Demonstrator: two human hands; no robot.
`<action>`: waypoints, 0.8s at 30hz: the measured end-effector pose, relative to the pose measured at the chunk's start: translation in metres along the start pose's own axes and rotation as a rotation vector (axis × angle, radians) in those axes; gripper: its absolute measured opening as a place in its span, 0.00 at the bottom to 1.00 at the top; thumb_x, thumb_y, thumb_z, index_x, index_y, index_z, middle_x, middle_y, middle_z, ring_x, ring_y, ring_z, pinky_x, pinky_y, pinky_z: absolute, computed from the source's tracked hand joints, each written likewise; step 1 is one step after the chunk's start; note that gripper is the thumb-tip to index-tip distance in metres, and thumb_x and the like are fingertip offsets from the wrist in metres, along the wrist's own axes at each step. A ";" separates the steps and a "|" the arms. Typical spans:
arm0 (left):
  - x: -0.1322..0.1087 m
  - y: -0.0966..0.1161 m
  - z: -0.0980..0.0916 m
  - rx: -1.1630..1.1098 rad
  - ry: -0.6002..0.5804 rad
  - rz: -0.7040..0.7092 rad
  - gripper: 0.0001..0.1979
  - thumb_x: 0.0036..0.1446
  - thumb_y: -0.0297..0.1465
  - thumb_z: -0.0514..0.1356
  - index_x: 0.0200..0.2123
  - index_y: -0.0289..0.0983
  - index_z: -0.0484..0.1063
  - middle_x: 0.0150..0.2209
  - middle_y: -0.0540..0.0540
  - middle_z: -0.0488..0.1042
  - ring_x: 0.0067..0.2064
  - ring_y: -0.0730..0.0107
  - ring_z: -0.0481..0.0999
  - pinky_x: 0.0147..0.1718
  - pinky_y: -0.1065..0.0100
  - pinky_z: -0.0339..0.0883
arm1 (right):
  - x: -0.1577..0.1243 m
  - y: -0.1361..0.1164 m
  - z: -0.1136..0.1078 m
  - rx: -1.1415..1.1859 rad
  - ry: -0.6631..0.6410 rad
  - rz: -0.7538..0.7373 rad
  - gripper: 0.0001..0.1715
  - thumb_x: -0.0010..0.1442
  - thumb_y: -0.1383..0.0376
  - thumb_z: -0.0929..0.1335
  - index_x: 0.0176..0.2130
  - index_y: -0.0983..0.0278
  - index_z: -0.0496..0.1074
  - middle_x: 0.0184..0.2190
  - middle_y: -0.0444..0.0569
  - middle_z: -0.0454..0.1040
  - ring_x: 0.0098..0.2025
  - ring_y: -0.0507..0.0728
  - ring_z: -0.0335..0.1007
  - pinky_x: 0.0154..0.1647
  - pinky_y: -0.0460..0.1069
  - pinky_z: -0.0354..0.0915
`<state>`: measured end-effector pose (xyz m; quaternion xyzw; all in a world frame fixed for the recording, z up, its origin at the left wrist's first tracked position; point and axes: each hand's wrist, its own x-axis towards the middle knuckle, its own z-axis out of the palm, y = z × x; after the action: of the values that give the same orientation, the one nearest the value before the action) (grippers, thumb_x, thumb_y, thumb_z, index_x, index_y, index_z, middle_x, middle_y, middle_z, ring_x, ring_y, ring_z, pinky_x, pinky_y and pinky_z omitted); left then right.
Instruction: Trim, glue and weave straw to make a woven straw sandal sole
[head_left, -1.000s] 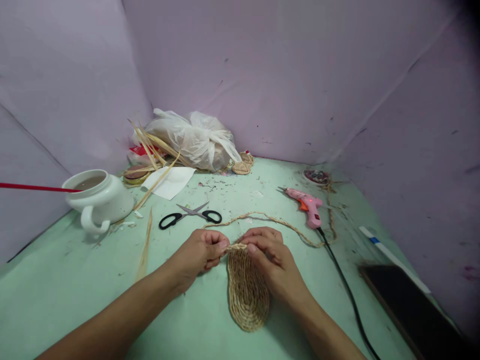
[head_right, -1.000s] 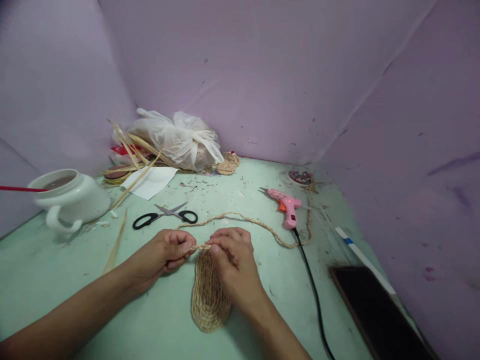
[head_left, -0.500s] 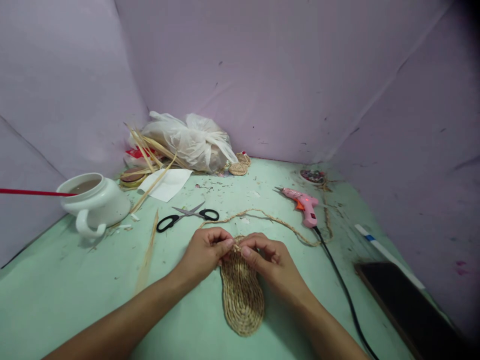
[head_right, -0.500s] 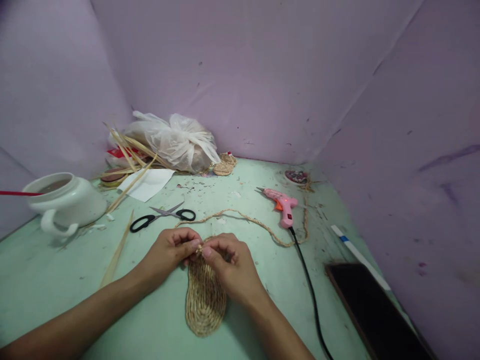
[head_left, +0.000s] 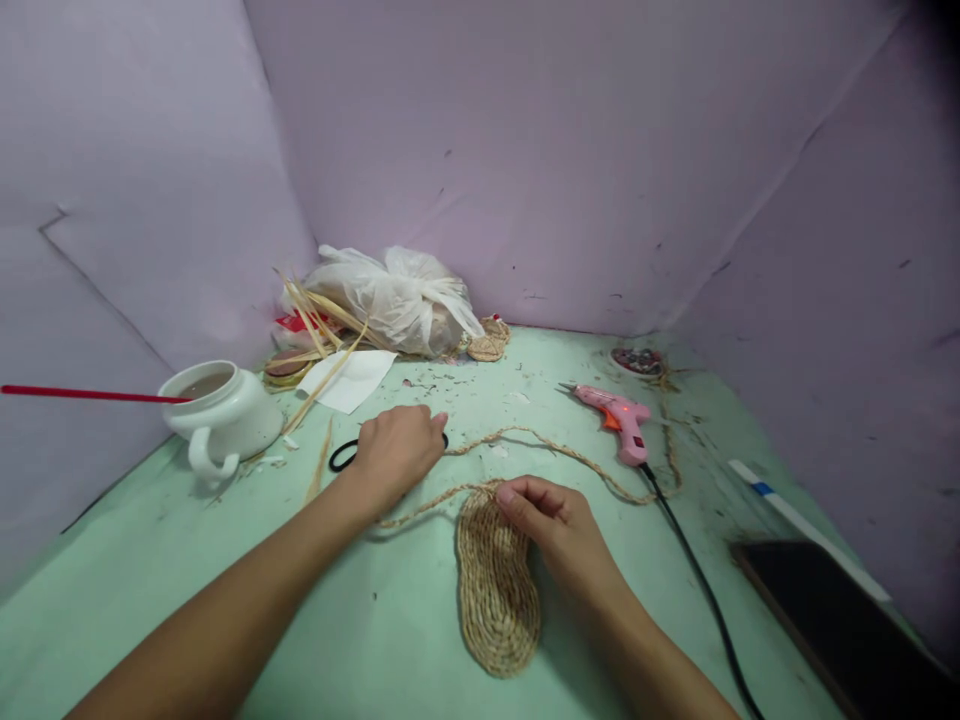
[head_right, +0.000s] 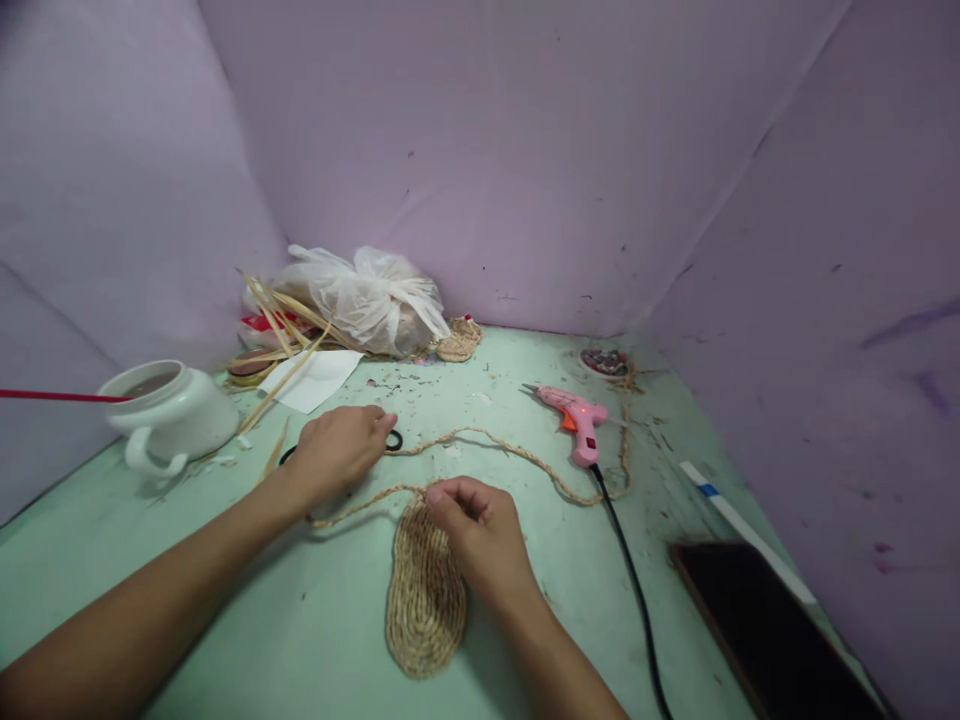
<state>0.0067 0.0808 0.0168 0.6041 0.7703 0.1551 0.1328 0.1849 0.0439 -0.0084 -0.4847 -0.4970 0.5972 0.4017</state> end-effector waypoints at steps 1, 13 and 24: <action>0.004 0.004 0.003 0.042 -0.016 -0.012 0.17 0.51 0.39 0.52 0.31 0.32 0.75 0.34 0.31 0.76 0.40 0.47 0.73 0.37 0.58 0.60 | 0.000 0.000 -0.001 0.006 -0.003 0.001 0.15 0.43 0.56 0.70 0.21 0.66 0.73 0.17 0.43 0.66 0.23 0.51 0.57 0.28 0.48 0.53; 0.004 -0.015 -0.008 0.001 0.011 -0.075 0.13 0.37 0.27 0.57 0.32 0.36 0.71 0.29 0.39 0.76 0.35 0.51 0.74 0.29 0.64 0.62 | 0.004 0.000 -0.003 0.099 0.021 0.016 0.14 0.39 0.58 0.70 0.20 0.68 0.72 0.16 0.42 0.64 0.21 0.50 0.55 0.26 0.47 0.51; -0.005 -0.056 -0.075 -1.419 0.058 -0.017 0.23 0.30 0.21 0.64 0.36 0.34 0.70 0.24 0.49 0.72 0.26 0.73 0.72 0.26 0.74 0.69 | 0.006 0.002 -0.003 0.100 0.033 0.005 0.13 0.40 0.59 0.70 0.19 0.68 0.71 0.16 0.42 0.63 0.22 0.50 0.54 0.27 0.47 0.50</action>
<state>-0.0714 0.0571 0.0629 0.3615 0.4914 0.6342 0.4749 0.1867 0.0500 -0.0112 -0.4750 -0.4585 0.6141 0.4324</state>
